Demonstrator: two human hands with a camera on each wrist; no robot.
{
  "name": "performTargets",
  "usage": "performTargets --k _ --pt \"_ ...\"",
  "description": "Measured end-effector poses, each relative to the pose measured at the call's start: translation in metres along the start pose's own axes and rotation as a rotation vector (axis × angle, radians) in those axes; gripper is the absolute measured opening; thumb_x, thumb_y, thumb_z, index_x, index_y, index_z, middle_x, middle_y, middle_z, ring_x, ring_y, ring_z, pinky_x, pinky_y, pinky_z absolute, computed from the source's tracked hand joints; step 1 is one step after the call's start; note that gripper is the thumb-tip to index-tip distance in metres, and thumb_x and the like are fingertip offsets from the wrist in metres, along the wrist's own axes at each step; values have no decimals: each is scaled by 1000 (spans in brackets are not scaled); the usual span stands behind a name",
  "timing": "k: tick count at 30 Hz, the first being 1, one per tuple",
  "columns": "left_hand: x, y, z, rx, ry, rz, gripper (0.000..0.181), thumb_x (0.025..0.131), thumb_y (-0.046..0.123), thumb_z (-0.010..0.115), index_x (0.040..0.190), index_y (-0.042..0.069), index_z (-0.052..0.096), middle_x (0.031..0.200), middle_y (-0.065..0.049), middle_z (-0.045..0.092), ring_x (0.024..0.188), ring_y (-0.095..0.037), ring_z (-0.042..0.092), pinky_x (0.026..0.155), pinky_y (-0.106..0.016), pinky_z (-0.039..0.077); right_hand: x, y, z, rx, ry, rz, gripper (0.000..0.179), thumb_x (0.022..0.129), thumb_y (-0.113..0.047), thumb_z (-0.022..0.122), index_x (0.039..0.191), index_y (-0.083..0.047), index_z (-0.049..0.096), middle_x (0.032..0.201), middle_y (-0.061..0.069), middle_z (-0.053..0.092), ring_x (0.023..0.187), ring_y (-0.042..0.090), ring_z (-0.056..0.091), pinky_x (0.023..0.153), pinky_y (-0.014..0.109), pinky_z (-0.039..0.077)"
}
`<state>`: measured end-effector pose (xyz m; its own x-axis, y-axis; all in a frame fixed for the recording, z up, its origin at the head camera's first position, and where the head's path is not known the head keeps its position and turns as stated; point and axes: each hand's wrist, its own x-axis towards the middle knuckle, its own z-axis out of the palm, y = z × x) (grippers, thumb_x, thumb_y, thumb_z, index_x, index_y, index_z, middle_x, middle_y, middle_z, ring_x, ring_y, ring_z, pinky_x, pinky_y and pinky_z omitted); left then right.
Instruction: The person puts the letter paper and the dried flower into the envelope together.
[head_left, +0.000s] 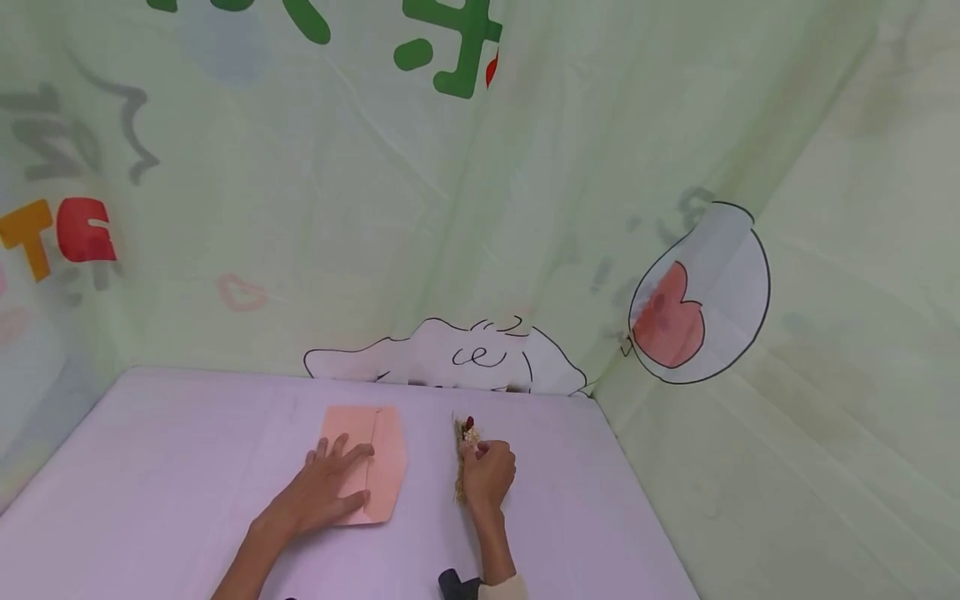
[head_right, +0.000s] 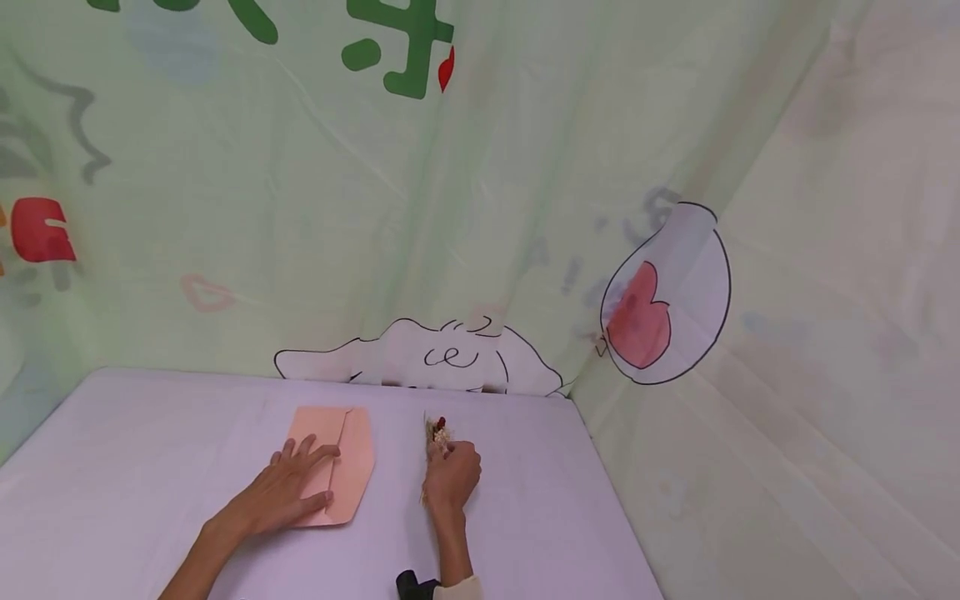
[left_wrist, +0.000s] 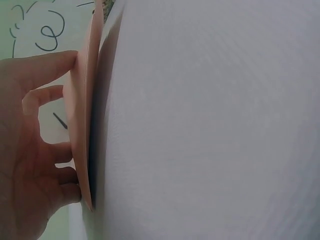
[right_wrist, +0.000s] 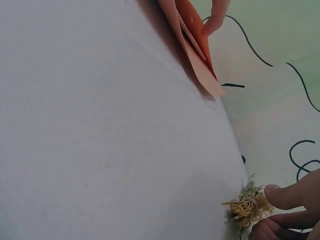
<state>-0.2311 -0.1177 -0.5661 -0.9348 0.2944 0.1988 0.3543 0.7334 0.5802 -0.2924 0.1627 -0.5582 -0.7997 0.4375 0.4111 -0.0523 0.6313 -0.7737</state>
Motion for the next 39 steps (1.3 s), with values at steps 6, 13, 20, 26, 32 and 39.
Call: performTargets --k 6,13,20,26,32,39 --pt "-2 0 0 -3 3 5 61 100 46 71 154 21 56 166 -38 40 151 -76 29 119 -88 27 -3 6 6 -14 -48 16 10 85 2 87 90 10 81 70 15 75 62 26 70 62 46 60" --pt "-1 0 0 1 17 13 61 100 46 71 153 21 56 166 -39 41 151 -76 30 119 -88 27 -2 6 10 -27 -21 12 9 82 5 87 88 10 81 68 16 74 61 28 70 63 49 59" --pt "-1 -1 1 6 20 15 61 100 46 71 153 20 57 165 -38 42 150 -76 31 118 -88 28 -2 6 9 -30 -20 36 7 82 5 87 85 8 82 66 14 74 60 27 70 64 49 59" --pt "0 -3 2 6 21 18 60 99 45 72 152 22 57 166 -37 42 151 -75 30 120 -87 27 -1 6 8 -2 -21 33 5 81 5 86 83 7 82 66 15 74 60 26 69 61 46 58" --pt "1 -3 3 -15 6 13 61 99 47 72 153 23 56 167 -38 40 152 -75 29 120 -87 26 0 2 4 52 -35 82 7 80 5 87 83 8 82 67 16 73 60 23 66 58 40 54" --pt "0 -1 0 -7 -5 0 62 99 48 70 154 21 55 167 -39 39 153 -75 28 122 -86 25 2 -13 5 94 -69 92 6 81 6 87 86 6 84 70 15 75 61 18 65 56 31 51"
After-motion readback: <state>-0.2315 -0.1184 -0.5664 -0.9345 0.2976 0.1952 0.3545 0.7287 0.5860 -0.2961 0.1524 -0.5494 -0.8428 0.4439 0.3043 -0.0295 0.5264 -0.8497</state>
